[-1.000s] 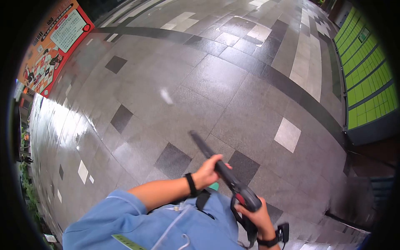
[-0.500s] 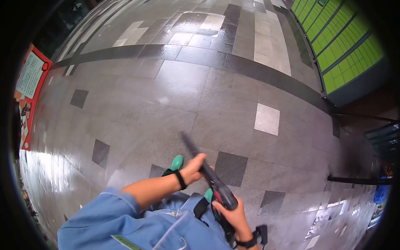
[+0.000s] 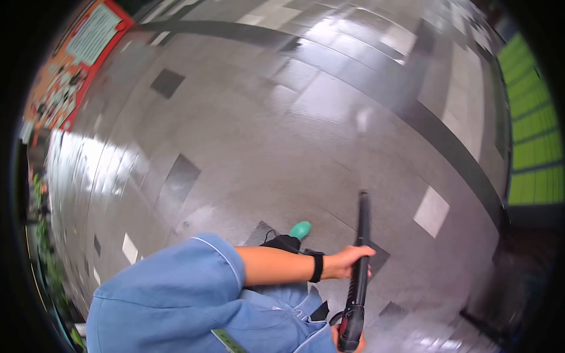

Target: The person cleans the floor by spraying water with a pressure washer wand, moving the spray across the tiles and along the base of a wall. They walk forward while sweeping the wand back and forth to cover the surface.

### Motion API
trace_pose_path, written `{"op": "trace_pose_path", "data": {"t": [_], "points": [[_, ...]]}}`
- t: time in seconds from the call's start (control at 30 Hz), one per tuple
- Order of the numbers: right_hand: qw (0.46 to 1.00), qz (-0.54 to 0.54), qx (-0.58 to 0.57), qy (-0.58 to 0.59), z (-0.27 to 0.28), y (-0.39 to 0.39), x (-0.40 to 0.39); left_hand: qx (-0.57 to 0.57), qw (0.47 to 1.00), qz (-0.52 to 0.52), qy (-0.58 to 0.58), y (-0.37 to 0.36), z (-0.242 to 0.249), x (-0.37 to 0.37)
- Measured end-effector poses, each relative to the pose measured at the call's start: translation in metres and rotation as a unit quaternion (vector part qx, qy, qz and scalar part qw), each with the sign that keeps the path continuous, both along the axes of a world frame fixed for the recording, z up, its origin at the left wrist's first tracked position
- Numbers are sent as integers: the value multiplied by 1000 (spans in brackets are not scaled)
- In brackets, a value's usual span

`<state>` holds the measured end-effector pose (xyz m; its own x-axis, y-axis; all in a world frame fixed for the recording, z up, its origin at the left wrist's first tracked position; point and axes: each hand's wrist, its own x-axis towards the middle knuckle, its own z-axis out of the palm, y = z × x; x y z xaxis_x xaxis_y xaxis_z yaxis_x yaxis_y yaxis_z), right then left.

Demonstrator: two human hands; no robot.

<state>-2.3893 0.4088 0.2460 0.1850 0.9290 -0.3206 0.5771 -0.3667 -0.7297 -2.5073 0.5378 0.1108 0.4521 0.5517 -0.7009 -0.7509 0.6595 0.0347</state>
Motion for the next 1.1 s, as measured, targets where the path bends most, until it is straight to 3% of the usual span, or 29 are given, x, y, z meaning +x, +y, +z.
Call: {"op": "trace_pose_path", "data": {"t": [0.1,0.13,0.17,0.23,0.3,0.43,0.53,0.7,0.9,1.1], "points": [[981,152,-92,80,0,3,-4,-156,974,157,57,-45,-33,-86],[948,123,-223,190,7,6,-17,-201,947,218,119,-67,-35,-109],[941,119,-238,210,11,3,-30,-246,912,277,179,-93,-36,-128],[915,191,-270,234,2,-13,-33,-244,912,321,78,-158,-50,-158],[878,356,-227,225,-38,-26,-22,-249,905,326,112,-198,-31,-177],[860,413,-210,215,-42,-81,-65,-209,899,371,97,-274,-44,-211],[851,467,-152,188,-22,-100,-91,-219,884,390,133,-296,-14,-219],[846,507,-105,128,11,-146,-119,-200,898,382,88,-331,-22,-230],[867,478,-29,135,-14,-186,-157,-87,915,358,162,-325,-58,-271],[862,493,-32,116,-21,-172,-211,-101,915,367,135,-318,-71,-321]]}}
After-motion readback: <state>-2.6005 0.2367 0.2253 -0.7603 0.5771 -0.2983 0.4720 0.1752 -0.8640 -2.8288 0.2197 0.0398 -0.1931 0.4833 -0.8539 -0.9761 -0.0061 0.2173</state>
